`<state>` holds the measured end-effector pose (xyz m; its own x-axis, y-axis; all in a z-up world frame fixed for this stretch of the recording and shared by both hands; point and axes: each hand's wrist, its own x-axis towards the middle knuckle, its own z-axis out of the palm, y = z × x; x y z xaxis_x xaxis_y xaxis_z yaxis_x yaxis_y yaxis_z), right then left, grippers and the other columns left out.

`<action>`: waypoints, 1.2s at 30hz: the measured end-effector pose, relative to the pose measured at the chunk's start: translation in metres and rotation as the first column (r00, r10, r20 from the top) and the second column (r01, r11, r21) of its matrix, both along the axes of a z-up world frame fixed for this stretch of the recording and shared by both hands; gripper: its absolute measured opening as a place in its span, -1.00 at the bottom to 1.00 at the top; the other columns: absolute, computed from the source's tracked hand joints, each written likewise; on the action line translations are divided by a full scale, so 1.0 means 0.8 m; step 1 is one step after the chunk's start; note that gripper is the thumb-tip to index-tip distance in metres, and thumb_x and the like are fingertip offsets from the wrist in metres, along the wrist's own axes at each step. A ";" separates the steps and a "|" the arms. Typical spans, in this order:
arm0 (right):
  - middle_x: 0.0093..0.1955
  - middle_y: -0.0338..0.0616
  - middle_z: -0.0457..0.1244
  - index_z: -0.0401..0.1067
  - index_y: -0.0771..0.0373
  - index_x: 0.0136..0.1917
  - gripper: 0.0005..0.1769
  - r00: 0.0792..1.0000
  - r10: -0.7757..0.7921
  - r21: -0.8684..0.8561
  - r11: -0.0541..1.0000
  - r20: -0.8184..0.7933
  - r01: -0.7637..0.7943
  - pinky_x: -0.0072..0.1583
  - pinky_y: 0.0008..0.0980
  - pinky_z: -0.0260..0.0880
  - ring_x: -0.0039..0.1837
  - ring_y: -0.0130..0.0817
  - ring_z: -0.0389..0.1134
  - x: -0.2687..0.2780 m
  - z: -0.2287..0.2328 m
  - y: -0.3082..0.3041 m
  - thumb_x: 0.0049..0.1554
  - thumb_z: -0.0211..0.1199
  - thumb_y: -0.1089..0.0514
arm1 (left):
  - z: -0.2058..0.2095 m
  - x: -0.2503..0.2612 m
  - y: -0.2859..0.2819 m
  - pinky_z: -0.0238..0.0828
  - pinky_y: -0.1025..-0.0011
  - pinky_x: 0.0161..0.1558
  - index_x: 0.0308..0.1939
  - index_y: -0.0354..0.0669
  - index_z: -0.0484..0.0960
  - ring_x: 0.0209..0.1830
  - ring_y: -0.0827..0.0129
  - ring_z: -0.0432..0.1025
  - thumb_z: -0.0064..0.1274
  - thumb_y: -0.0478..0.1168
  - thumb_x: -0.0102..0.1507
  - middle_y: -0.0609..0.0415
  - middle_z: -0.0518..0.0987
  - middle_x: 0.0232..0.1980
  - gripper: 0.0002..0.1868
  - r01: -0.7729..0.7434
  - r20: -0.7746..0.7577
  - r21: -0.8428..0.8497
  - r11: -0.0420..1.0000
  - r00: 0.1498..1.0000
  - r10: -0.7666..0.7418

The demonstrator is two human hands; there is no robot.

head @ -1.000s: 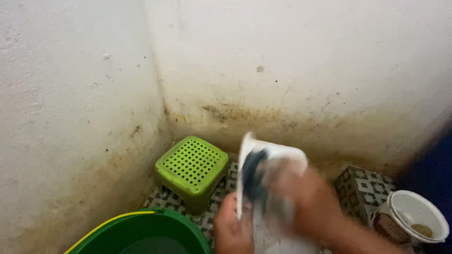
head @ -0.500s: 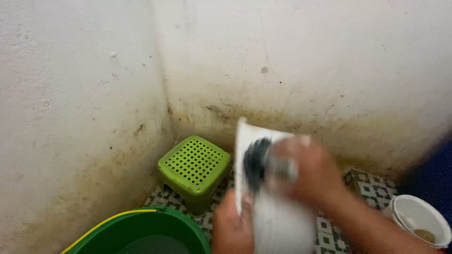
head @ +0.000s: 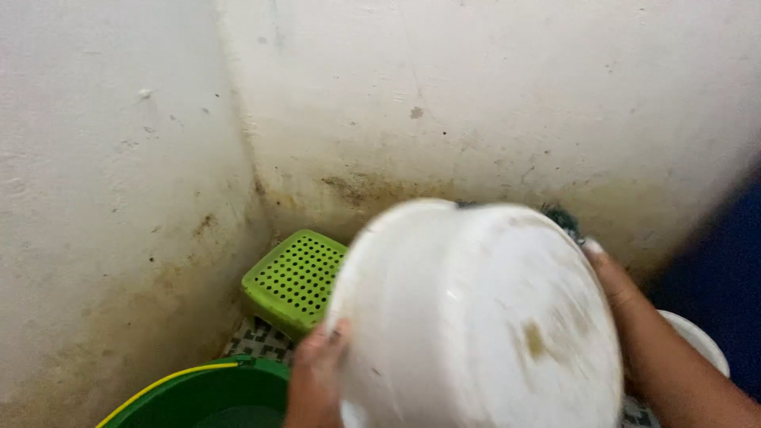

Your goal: The recorder is washing a white plastic basin using a green scrub pad and water from buckets in a tiled wash area.

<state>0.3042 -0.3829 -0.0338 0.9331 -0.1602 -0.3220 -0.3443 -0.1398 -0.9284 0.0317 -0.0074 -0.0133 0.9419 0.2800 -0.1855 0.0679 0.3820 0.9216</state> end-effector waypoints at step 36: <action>0.22 0.18 0.35 0.58 0.33 0.13 -0.37 0.306 0.657 -0.674 0.736 0.689 -0.064 0.19 0.10 0.39 0.20 0.05 0.39 -0.162 0.050 0.191 -0.08 0.66 -0.06 | -0.070 0.037 0.020 0.51 0.10 -0.14 0.10 -0.51 0.65 -0.27 -0.03 0.57 -0.08 0.01 0.43 -0.37 0.72 -0.16 -0.46 -0.404 -0.144 0.301 0.864 0.876 0.460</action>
<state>0.1746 -0.2302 0.0061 0.6014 0.4428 0.6650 0.7855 -0.4798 -0.3909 0.0614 0.0086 -0.0692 0.6636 0.7129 -0.2267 0.1476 0.1723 0.9739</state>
